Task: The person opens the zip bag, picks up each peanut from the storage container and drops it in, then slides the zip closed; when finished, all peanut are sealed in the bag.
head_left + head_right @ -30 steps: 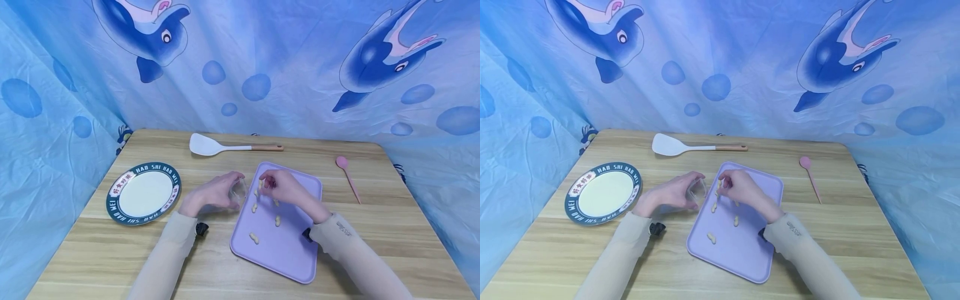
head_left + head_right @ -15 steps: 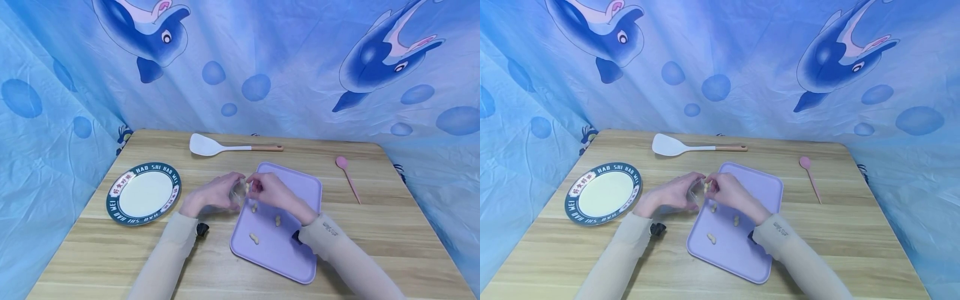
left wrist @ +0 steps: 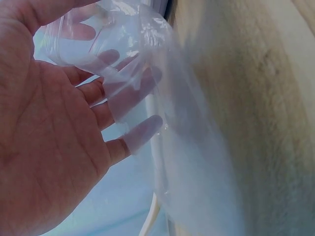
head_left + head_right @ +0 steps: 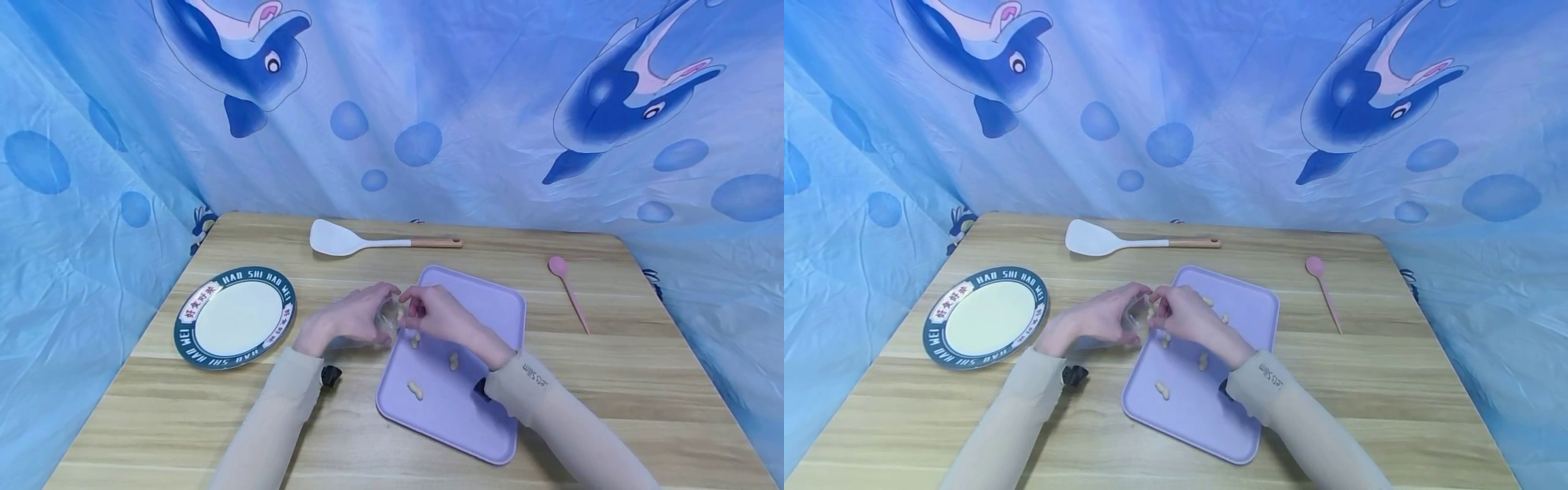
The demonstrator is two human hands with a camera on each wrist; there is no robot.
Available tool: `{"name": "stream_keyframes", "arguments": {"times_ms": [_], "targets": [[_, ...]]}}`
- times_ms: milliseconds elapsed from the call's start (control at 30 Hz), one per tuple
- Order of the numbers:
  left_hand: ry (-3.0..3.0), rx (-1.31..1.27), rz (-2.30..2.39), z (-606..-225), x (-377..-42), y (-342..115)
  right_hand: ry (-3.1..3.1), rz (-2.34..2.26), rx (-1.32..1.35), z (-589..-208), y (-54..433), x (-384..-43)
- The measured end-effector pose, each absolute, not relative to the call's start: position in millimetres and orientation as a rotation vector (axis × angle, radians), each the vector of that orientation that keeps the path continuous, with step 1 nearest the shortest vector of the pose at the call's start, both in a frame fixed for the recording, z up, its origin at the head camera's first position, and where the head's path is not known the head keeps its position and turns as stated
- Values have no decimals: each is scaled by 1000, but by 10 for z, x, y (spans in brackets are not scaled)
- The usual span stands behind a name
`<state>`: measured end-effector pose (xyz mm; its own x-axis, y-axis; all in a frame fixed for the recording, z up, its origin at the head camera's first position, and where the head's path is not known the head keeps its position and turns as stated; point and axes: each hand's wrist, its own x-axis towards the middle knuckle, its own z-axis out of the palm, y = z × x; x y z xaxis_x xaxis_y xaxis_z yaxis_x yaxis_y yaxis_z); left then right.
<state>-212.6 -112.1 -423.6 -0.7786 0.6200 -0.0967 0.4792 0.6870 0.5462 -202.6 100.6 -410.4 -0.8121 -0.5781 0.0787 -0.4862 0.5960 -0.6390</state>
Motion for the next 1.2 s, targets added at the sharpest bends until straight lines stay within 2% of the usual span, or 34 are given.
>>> {"name": "stream_keyframes", "arguments": {"times_ms": [633,1200], "targets": [[2621,850,757,-4234,-2124,-1132,2697,-1034,-882,-4064,1145,-2056],[2615,827,770,-4232,-2124,-1140,2757,-1084,-758,-4076,1799,-2191]]}}
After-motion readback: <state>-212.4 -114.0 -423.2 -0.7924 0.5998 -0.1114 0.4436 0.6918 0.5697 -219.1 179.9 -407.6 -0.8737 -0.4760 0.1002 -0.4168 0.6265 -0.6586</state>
